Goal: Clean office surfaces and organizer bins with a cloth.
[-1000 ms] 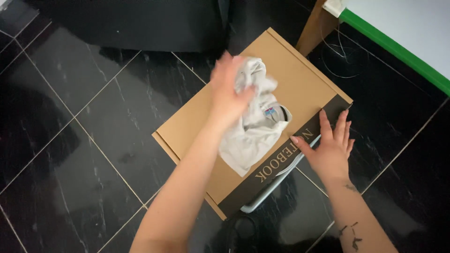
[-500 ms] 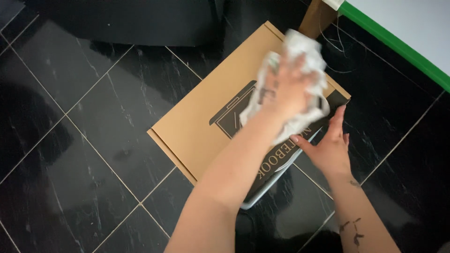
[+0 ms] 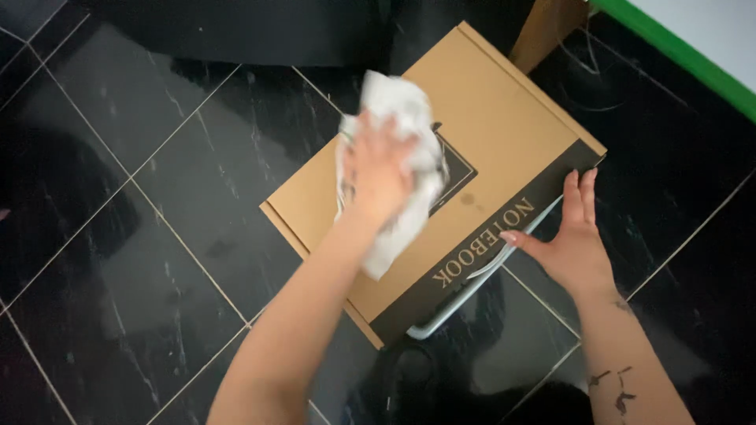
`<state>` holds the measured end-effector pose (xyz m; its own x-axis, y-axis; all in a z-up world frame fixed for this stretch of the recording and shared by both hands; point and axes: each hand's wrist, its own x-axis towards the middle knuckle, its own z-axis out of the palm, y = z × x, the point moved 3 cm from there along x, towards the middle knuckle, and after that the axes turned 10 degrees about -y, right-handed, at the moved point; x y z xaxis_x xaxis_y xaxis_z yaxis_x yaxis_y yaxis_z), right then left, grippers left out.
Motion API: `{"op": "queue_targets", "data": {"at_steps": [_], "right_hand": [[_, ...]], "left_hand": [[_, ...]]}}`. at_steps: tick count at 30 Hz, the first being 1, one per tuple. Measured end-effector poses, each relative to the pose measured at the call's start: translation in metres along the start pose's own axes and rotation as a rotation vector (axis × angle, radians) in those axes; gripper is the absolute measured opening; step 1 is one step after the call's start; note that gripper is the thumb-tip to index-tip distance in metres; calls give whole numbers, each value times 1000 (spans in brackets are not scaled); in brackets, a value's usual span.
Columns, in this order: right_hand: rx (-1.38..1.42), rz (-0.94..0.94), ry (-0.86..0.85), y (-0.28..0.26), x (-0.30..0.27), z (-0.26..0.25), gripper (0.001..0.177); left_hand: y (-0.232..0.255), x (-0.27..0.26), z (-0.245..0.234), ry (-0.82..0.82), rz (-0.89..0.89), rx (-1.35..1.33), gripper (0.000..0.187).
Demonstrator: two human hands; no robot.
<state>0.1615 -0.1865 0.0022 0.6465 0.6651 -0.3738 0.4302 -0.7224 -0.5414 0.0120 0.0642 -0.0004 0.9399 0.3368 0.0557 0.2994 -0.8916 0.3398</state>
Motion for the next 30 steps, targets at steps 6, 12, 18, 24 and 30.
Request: {"op": "queue_targets", "data": {"at_steps": [6,12,18,24,30], "right_hand": [[-8,196,-80,-15,-7,-6,139],[-14,190,-117,20,2,1,135],[2,213,-129,30,2,5,112],[141,176,0,-13,-15,13,84],[-663,-107,301,-77,-36,40,80]], "left_hand": [[27,39,20,220,-425,73,59],[116,-36,30,109,135,-14,50],[65,-87,-4,-66,263,15,61],[-52,-66,-21,257,-289,148,63],[-74,-8,-29,119,-674,69,54]]}}
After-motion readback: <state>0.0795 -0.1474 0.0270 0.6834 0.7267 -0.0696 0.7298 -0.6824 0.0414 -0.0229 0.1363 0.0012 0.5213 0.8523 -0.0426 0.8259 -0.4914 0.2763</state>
